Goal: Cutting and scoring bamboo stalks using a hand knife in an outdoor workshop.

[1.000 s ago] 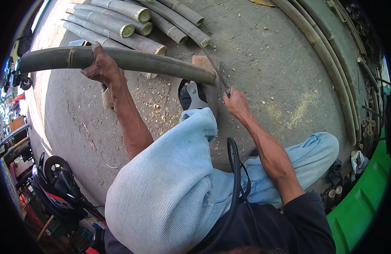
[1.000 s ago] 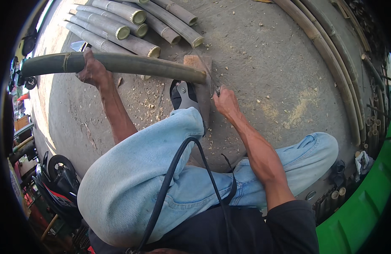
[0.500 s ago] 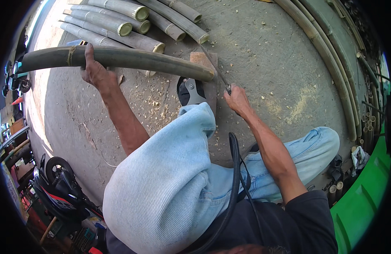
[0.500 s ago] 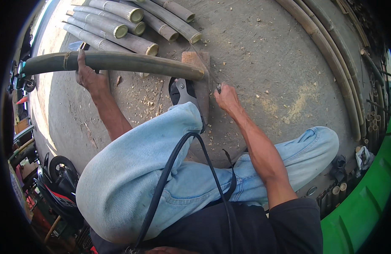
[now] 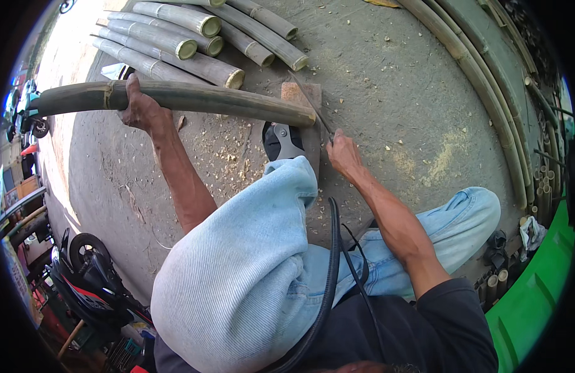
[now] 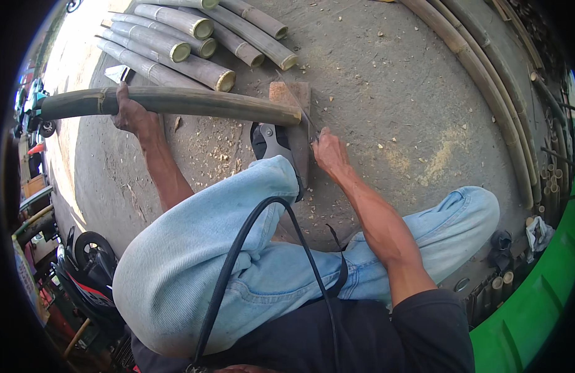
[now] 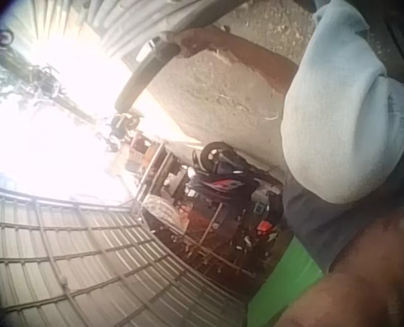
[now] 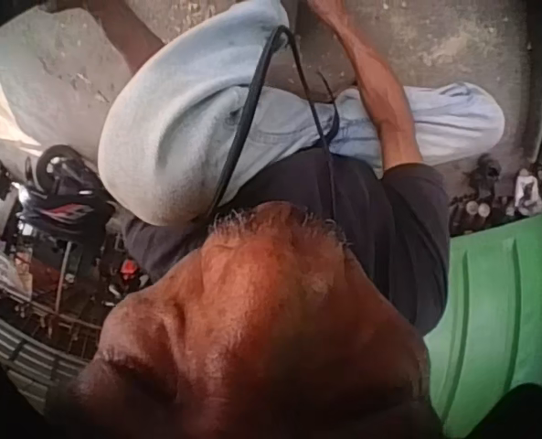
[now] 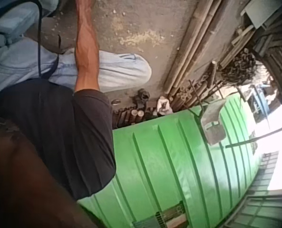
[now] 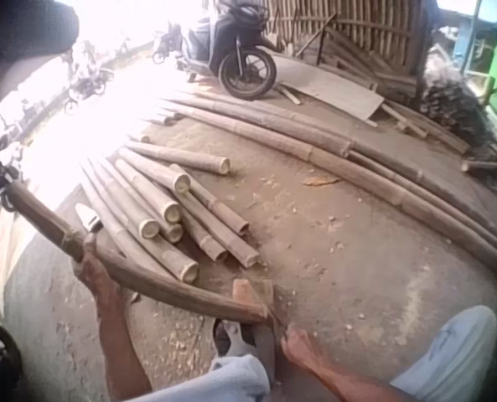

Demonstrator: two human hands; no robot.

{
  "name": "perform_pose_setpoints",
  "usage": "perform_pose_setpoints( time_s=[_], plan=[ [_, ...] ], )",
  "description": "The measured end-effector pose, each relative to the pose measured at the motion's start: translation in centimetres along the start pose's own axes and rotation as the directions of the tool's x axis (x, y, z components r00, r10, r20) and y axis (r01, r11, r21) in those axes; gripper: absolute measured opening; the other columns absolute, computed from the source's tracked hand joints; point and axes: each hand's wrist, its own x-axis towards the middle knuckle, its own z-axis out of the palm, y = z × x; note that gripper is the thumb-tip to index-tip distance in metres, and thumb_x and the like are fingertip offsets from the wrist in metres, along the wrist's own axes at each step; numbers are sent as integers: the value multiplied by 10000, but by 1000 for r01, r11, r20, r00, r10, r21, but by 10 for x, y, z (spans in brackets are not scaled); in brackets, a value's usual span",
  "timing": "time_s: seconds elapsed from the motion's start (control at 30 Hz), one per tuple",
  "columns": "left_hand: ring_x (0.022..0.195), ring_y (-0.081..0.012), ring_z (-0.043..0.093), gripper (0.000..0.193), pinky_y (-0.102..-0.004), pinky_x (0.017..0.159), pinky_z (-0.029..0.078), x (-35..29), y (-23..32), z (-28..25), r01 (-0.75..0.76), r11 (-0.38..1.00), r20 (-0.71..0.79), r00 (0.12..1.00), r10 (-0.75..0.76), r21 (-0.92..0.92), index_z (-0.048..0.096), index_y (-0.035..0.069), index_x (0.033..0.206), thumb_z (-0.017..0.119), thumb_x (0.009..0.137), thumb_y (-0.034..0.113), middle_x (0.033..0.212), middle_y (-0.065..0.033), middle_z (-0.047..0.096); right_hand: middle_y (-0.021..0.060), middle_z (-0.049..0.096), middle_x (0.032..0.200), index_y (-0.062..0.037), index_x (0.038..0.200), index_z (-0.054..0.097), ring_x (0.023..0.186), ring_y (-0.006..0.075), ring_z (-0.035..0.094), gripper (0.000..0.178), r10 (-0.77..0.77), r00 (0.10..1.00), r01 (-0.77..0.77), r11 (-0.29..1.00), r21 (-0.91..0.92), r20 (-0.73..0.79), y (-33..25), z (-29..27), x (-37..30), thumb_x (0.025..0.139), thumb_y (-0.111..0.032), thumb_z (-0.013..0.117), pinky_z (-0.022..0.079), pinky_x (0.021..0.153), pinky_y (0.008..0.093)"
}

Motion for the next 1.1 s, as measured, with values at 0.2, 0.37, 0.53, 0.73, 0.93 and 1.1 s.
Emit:
perform_pose_setpoints(
  time_s=[0.2,0.37,0.53,0.73,0.93,1.1],
  plan=[
    [986,-369,678,532,-518,812,649,15,2,-28,13,1000,-50,999,-11,28,482,-138,1257,750,864,99,1184,-242,587,297,687,841,37,1047,510,810,487,695,273,-92,988,112,982,154,-127,-85,-66,11,948,-191,623,551,694,563],
    [979,-366,681,499,-527,791,656,6,-10,-13,-27,999,-17,999,27,22,484,-132,1253,733,880,86,1189,-237,586,299,684,840,27,995,491,759,480,695,271,-14,1000,14,1000,-24,-12,-18,-17,0,947,-200,631,551,630,545],
    [985,-360,681,488,-518,825,645,14,-3,-17,-98,992,-31,994,101,74,488,-131,1260,725,885,72,1199,-238,590,313,682,841,39,1012,499,796,481,699,270,-3,1000,0,992,128,21,-60,-40,3,943,-189,626,548,668,563],
    [1008,-351,679,517,-482,845,628,4,6,-12,-27,998,-35,999,29,57,491,-142,1258,750,874,87,1208,-244,597,331,681,846,71,1064,543,863,508,690,272,-20,997,33,983,181,-74,-39,-31,2,928,-155,612,540,751,586],
    [907,-329,684,527,-469,799,614,8,-3,-28,58,998,-52,997,-57,7,512,-119,1213,765,842,157,1103,-201,623,324,676,824,70,1029,545,817,497,693,257,87,990,-99,990,103,111,-21,-30,1,935,-157,618,543,714,567],
    [820,-325,679,451,-459,749,601,18,3,-44,89,990,141,987,-73,-111,520,-65,1140,721,859,225,939,-169,621,292,668,780,36,960,522,735,462,698,234,-152,928,263,915,307,-341,-96,-84,16,956,-172,629,545,632,527]
  ],
)
